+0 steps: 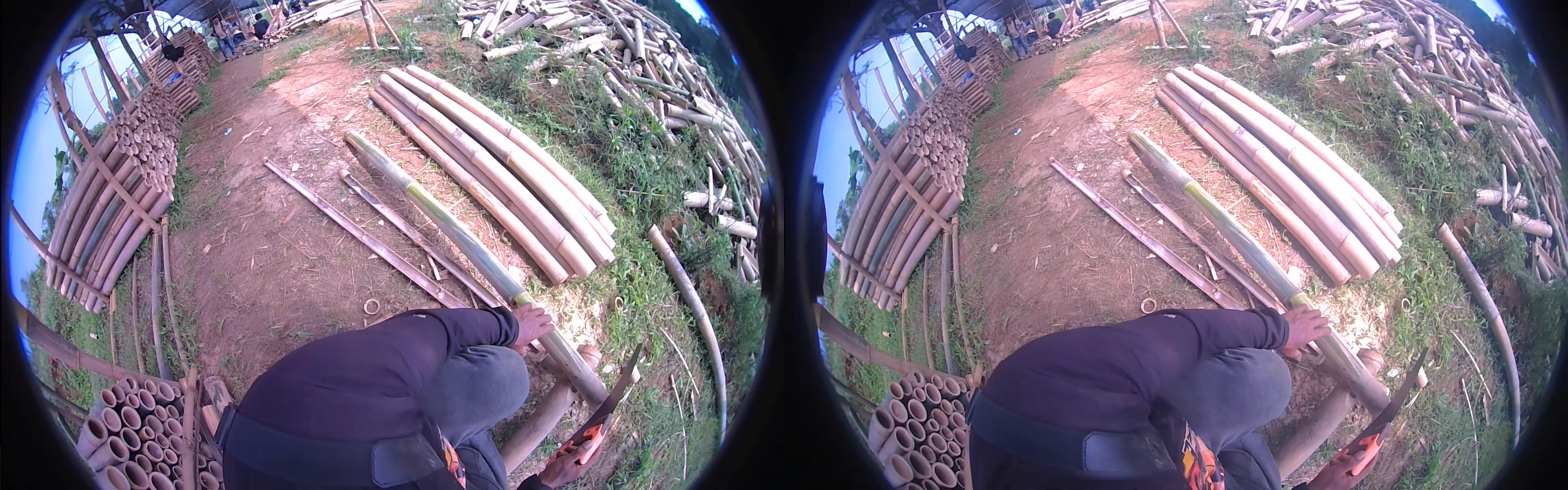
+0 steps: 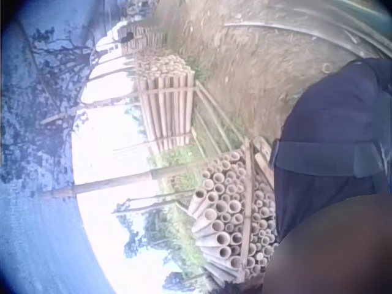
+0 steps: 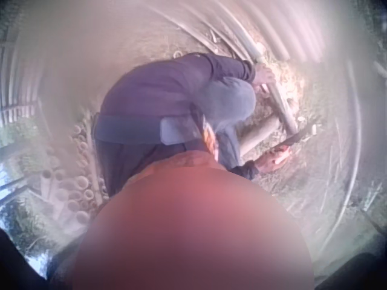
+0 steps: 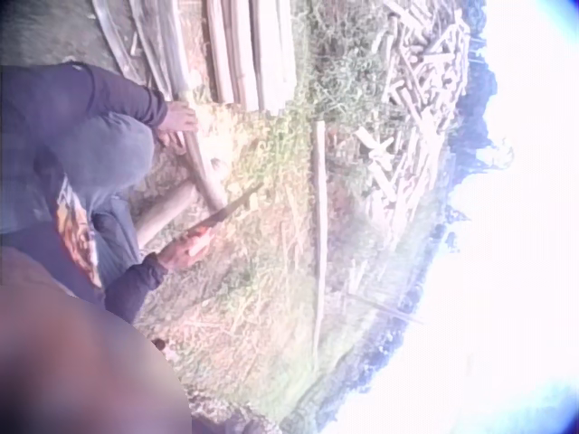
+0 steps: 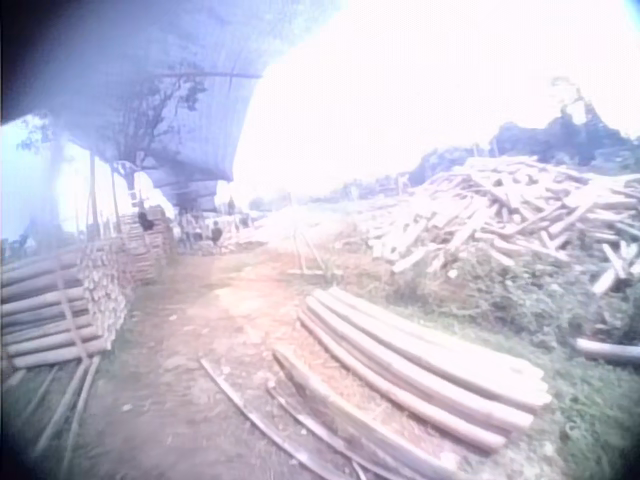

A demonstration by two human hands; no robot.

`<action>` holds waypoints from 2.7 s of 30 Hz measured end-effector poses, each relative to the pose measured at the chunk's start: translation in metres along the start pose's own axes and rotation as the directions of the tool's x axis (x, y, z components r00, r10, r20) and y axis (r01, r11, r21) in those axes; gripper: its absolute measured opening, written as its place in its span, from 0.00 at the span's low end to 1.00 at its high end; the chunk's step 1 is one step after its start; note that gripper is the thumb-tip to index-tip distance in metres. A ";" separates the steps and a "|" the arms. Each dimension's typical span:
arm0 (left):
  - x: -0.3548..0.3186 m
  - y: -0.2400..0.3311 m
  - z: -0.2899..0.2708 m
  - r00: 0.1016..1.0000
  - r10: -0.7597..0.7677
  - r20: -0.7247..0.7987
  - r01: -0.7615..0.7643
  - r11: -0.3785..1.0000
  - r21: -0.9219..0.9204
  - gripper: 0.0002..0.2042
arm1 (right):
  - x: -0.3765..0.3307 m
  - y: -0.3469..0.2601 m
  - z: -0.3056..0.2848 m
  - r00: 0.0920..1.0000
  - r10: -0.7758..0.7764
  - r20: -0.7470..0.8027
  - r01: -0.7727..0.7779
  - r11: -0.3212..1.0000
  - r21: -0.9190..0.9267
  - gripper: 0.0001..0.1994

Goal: The person sits cross-legged on the ground and uses a hand saw to cut long bamboo poles into shorter sections. They repeatedly position a pole, saw through it, and place the cut piece aside.

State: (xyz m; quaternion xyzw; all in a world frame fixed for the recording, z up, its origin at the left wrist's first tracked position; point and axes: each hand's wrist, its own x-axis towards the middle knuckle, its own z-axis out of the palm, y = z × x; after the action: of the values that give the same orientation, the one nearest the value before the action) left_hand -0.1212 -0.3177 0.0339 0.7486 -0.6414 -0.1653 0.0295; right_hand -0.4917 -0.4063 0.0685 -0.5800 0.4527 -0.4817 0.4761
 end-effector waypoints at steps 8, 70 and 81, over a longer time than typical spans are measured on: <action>0.006 -0.005 0.013 0.998 -0.017 0.066 0.012 0.998 0.062 0.62 | -0.007 -0.058 0.015 0.805 -0.517 0.290 0.576 0.568 -0.587 0.19; 0.015 -0.016 0.034 0.999 0.027 0.034 -0.031 0.991 0.131 0.59 | 0.006 -0.025 0.000 0.726 -0.612 0.313 0.648 0.456 -0.610 0.16; -0.041 -0.043 -0.027 0.970 0.061 0.235 0.085 0.821 -0.565 0.43 | 0.013 0.020 -0.019 0.996 -0.083 0.017 0.084 0.981 -0.175 0.21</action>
State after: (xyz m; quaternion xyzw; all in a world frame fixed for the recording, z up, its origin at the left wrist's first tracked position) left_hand -0.0775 -0.2748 0.0573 0.6834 -0.5564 -0.4402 0.1724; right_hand -0.5098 -0.4236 0.0523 -0.6405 0.4662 -0.4567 0.4049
